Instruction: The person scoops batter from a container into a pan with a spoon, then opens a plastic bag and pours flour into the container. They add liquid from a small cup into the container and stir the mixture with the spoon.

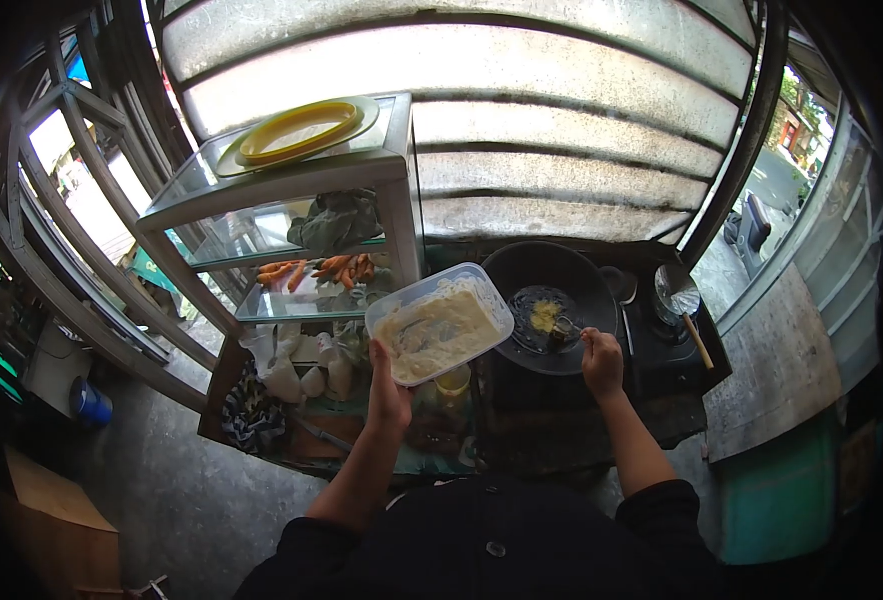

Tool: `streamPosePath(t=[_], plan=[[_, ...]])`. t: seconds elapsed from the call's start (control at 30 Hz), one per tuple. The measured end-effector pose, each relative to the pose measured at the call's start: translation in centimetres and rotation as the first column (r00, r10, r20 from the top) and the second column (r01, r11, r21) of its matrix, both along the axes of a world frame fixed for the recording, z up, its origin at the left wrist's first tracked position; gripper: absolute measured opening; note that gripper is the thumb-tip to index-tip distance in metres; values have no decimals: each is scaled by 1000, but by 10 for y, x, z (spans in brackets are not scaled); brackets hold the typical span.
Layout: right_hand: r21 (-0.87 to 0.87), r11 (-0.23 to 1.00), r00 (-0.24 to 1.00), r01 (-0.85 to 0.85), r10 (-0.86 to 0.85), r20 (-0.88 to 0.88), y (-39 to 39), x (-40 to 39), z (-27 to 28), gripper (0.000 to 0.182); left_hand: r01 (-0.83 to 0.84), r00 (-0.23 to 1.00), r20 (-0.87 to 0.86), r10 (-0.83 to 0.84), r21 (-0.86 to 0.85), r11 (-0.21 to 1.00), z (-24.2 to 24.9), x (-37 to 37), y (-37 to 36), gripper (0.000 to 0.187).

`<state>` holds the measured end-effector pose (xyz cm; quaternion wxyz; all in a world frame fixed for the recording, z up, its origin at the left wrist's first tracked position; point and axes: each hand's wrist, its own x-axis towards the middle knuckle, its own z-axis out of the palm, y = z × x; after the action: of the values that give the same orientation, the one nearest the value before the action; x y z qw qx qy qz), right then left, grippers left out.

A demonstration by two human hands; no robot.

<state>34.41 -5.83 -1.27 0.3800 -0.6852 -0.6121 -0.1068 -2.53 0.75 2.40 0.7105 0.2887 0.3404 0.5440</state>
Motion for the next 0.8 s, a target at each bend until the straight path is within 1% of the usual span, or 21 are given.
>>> streamPosePath(t=[0.07, 0.2, 0.23, 0.27, 0.3, 0.37, 0.4, 0.47, 0.5, 0.57, 0.6, 0.67, 0.7, 0.77, 0.8], plan=[[47, 999, 998, 28, -31, 54, 1, 2, -2, 17, -11, 1000, 29, 11, -4, 1000, -3, -1, 0, 71], [100, 993, 998, 60, -63, 20, 4, 12, 1, 19, -16, 1000, 12, 16, 11, 1000, -6, -2, 0, 72], [172, 981, 973, 91, -51, -225, 7, 13, 3, 21, -23, 1000, 12, 23, 10, 1000, -6, -1, 0, 72], [232, 963, 890, 139, -18, -456, 10, 14, 6, 24, -31, 999, 10, 30, 8, 999, -6, 0, 0, 71], [229, 964, 890, 138, -19, -456, 11, 14, 14, 24, -32, 999, 10, 32, 5, 999, -7, 0, 0, 71], [331, 927, 701, 179, 115, -704, 8, 11, 44, 28, -13, 1000, 21, 12, 30, 999, -10, 3, 1, 70], [327, 927, 701, 181, 112, -705, 7, 6, 58, 28, -11, 1000, 20, 11, 26, 1000, -9, 4, 1, 70], [411, 904, 400, 115, 336, -852, 1, -8, 83, 29, 57, 996, 62, -62, 66, 996, -6, 7, -1, 71], [409, 905, 401, 119, 333, -854, -2, -17, 92, 29, 62, 996, 61, -66, 63, 996, -4, 10, -1, 71], [470, 882, 289, -43, 461, -839, -7, -37, 106, 30, 77, 996, 42, -82, 111, 991, -1, 19, -4, 69], [469, 883, 289, -40, 459, -840, -10, -47, 109, 30, 80, 996, 41, -85, 110, 991, -3, 21, -4, 69], [402, 880, 335, -254, 470, -817, -18, -68, 113, 29, 119, 989, 64, -131, 161, 980, -8, 25, -3, 68], [402, 880, 335, -252, 469, -817, -22, -81, 116, 29, 121, 989, 63, -132, 160, 980, -8, 27, -4, 68], [291, 878, 515, -381, 463, -721, -28, -102, 119, 19, 106, 994, 6, -109, 194, 975, -7, 30, -6, 71], [290, 879, 514, -379, 461, -724, -29, -103, 119, 19, 107, 994, 4, -110, 192, 976, -10, 29, -5, 71]])
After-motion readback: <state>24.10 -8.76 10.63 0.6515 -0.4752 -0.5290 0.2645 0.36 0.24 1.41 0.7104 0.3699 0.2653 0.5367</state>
